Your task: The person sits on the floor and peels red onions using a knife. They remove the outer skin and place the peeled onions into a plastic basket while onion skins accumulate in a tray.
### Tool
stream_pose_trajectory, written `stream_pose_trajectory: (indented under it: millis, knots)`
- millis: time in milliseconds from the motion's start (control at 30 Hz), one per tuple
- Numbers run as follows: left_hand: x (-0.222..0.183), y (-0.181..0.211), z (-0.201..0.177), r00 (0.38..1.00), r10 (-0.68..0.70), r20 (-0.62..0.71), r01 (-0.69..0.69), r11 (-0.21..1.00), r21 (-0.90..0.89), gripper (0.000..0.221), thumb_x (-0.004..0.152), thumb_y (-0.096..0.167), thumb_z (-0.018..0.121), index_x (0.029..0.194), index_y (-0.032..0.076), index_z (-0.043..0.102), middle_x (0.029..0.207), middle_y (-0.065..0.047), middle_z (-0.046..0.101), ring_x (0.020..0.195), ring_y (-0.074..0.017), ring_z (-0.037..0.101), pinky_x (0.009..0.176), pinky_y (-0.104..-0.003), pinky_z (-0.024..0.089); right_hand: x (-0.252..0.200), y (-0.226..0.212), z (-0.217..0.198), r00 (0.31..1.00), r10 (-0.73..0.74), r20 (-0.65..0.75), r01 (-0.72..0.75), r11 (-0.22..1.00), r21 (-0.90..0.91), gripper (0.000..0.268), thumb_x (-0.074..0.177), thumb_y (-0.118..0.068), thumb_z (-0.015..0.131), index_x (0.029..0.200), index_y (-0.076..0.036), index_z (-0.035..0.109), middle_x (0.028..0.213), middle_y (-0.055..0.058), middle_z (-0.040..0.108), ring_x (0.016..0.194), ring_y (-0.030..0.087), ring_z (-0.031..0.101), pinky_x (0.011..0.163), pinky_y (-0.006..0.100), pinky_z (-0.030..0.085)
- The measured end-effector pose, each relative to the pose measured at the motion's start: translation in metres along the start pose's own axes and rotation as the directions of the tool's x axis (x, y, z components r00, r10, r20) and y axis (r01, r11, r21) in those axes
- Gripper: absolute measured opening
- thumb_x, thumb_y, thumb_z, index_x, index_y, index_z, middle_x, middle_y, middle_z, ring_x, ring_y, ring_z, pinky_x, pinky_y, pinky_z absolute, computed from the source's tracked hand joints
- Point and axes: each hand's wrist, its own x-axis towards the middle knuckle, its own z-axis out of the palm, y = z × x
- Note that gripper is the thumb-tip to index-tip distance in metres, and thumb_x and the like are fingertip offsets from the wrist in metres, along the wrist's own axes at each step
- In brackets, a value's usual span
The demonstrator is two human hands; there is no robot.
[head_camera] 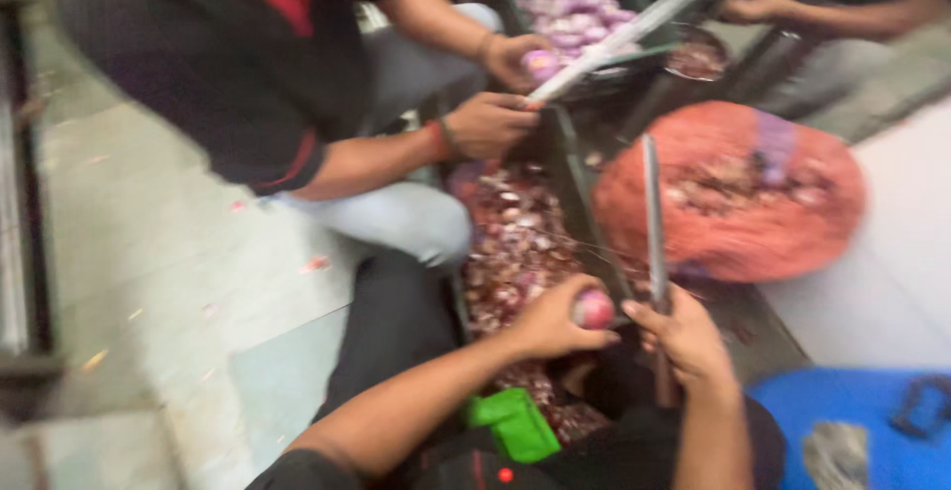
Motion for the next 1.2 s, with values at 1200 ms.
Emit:
stream_pose_trajectory:
  millis: [1200]
  knots:
    - [0.021, -0.090, 0.018, 0.972, -0.232, -0.046, 0.219, 0.955, -0.199, 0.039, 0.101, 0.040, 0.064, 0.095, 0.004, 0.078, 0.086, -0.007, 0.074, 0.080, -0.0136, 0.067, 0.073, -0.028, 0.054, -0.021, -0.012, 0.006, 0.995, 0.012, -0.099, 0.012, 0.971, 0.239, 0.024, 0.095, -0.026, 0.068, 0.101, -0.004, 0.060, 0.078, 0.004, 0.063, 0.050, 0.010, 0.050, 0.043, 0.028, 0.042]
